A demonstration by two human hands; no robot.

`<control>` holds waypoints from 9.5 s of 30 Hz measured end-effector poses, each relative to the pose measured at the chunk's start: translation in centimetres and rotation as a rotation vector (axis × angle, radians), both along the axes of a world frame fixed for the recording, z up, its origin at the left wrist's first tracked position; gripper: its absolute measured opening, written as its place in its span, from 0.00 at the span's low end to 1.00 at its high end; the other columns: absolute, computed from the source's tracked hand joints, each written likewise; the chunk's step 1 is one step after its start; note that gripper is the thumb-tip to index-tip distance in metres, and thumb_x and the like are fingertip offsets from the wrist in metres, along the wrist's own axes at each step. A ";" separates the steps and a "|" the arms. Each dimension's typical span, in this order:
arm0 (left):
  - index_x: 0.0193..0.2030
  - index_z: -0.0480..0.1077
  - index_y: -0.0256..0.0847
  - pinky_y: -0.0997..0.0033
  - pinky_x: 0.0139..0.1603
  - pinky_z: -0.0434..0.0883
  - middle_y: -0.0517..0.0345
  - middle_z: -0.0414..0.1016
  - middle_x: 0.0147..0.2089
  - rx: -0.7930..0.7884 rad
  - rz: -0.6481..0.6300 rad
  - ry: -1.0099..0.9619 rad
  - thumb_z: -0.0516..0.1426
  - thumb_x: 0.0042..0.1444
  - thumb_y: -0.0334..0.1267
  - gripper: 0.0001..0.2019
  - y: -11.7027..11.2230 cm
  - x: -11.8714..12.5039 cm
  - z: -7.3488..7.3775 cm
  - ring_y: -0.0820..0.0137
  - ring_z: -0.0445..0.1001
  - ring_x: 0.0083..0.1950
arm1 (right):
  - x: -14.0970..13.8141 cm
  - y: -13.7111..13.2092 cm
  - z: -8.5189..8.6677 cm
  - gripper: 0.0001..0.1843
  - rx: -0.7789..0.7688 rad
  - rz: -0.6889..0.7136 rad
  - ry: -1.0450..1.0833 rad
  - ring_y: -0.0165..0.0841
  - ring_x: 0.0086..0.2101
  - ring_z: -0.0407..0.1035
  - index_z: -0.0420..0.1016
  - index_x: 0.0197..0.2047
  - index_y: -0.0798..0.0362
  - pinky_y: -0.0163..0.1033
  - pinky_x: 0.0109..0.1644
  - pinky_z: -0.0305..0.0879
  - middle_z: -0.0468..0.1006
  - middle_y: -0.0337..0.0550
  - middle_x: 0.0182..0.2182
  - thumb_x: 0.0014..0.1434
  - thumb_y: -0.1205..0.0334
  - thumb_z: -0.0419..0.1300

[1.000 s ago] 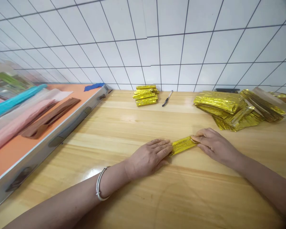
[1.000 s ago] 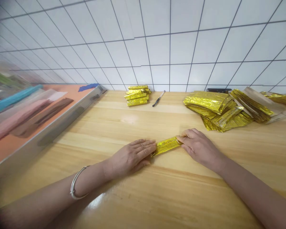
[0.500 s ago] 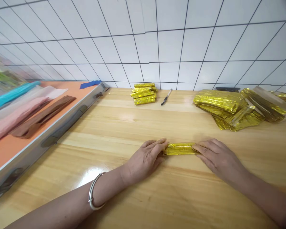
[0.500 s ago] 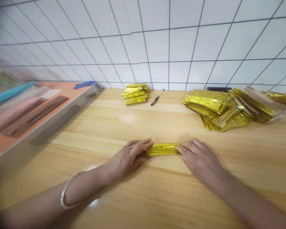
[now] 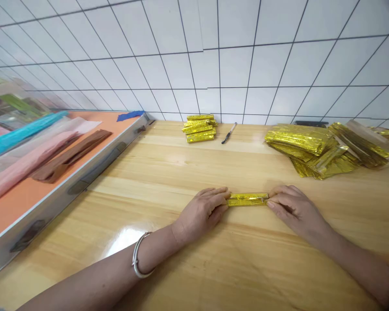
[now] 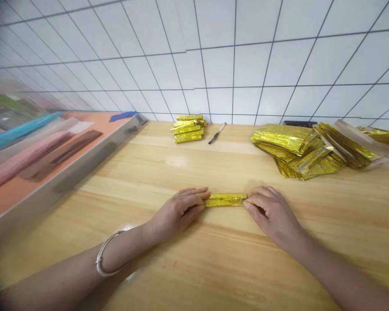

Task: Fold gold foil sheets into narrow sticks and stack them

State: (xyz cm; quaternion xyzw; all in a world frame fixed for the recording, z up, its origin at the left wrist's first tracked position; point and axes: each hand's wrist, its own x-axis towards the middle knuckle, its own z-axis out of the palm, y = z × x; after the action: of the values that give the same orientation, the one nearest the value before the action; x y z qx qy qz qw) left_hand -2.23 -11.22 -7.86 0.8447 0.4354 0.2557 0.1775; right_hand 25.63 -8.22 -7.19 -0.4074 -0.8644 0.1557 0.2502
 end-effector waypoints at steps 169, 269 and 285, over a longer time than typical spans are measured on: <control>0.53 0.64 0.38 0.65 0.43 0.62 0.50 0.71 0.43 0.308 -0.163 0.543 0.45 0.64 0.34 0.14 0.4 0.8 1.4 0.66 0.66 0.45 | -0.4 1.1 -0.7 0.12 0.233 0.092 -0.206 0.37 0.38 0.64 0.74 0.43 0.50 0.43 0.41 0.64 0.75 0.46 0.37 0.61 0.65 0.51; 0.33 0.64 0.38 0.70 0.41 0.65 0.56 0.68 0.35 -0.017 0.051 0.090 0.54 0.55 0.32 0.01 2.0 0.2 0.8 0.68 0.66 0.40 | -2.1 0.8 -0.8 0.04 -0.055 -0.145 -0.126 0.35 0.33 0.64 0.65 0.35 0.51 0.39 0.36 0.60 0.70 0.42 0.32 0.55 0.62 0.57; 0.48 0.65 0.39 0.69 0.43 0.67 0.53 0.72 0.40 0.111 -0.029 0.092 0.49 0.62 0.34 0.10 1.5 -0.6 -0.1 0.69 0.69 0.41 | -1.5 -1.1 -0.6 0.07 0.089 -0.011 -0.034 0.36 0.36 0.65 0.70 0.39 0.52 0.43 0.40 0.63 0.73 0.44 0.31 0.62 0.64 0.51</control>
State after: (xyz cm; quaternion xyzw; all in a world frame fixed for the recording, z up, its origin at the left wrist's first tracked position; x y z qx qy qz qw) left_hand -2.86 -9.75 -7.97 0.8702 0.4161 0.2378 0.1139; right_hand 24.09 -9.32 -7.84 -0.4035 -0.8722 0.1089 0.2540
